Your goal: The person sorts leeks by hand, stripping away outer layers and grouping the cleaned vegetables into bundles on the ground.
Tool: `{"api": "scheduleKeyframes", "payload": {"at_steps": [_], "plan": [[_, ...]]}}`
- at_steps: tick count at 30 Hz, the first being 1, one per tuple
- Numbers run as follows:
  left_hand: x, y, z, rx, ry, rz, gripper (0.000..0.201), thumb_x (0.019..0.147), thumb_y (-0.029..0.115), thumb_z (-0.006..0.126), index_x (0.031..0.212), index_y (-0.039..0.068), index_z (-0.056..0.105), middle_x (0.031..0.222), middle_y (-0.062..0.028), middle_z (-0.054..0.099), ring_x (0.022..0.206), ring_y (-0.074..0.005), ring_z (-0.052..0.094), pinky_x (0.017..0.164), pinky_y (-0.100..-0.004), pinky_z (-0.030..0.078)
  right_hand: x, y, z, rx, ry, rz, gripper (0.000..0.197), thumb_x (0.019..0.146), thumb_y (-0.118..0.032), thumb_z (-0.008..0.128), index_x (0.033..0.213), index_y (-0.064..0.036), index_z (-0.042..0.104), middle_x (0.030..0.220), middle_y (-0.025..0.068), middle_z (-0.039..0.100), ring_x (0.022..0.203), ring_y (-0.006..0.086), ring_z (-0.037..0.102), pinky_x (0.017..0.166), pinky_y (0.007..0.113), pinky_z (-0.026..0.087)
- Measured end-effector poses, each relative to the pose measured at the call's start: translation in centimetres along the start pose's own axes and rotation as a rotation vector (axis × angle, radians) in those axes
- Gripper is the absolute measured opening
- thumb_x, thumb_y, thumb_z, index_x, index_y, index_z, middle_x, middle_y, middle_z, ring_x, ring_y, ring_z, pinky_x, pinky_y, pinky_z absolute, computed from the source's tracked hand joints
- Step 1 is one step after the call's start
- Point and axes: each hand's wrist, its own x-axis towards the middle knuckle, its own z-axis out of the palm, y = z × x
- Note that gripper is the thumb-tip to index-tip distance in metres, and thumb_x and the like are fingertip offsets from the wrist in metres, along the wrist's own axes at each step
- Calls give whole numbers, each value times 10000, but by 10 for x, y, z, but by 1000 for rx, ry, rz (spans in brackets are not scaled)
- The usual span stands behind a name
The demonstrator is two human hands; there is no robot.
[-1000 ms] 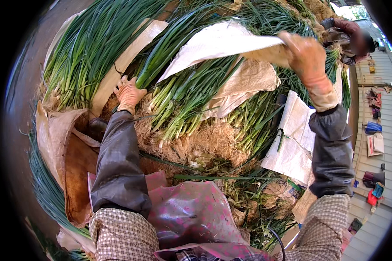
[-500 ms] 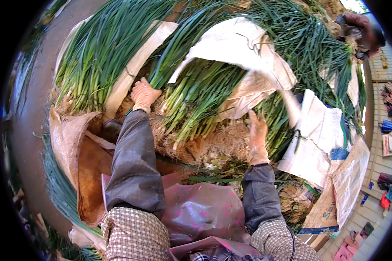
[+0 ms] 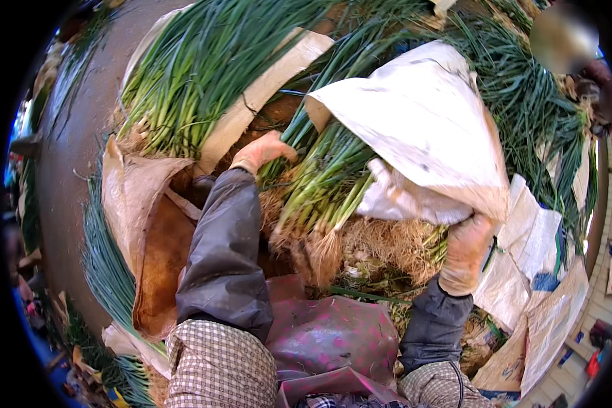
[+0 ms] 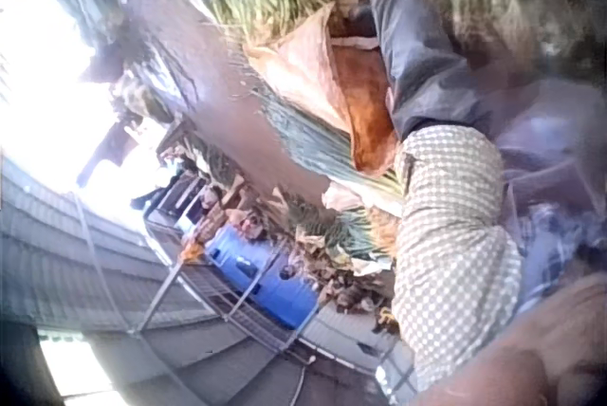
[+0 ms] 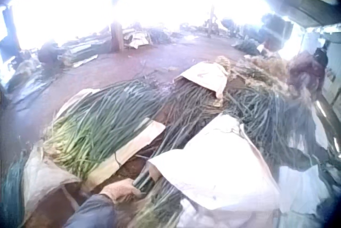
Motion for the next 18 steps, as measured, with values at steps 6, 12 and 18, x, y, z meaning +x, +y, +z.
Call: {"api": "scheduleKeyframes", "payload": {"at_steps": [6, 12, 18], "plan": [[-20, 34, 53, -766, -313, 79, 365, 747, 150, 712, 1083, 39, 623, 946, -55, 663, 773, -174, 624, 707, -300, 504, -7, 39, -38, -188, -68, 114, 433, 963, -250, 437, 1300, 16, 490, 1257, 96, 576, 1050, 233, 587, 918, 313, 448], [-55, 95, 106, -1052, -479, 124, 356, 741, 59, 686, 1077, -1, 584, 936, -94, 641, 781, -222, 643, 723, -333, 543, -15, 43, -54, -101, 68, 228, 431, 955, -265, 459, 1277, 19, 505, 1231, 109, 582, 1039, 244, 585, 915, 324, 447], [-121, 202, 206, -832, -797, 430, 442, 711, 154, 749, 1098, 11, 588, 972, -49, 617, 871, -151, 586, 790, -291, 486, -59, -4, -171, -188, 366, 164, 431, 947, -280, 481, 1254, 22, 520, 1205, 122, 587, 1028, 255, 582, 912, 334, 445]]}}
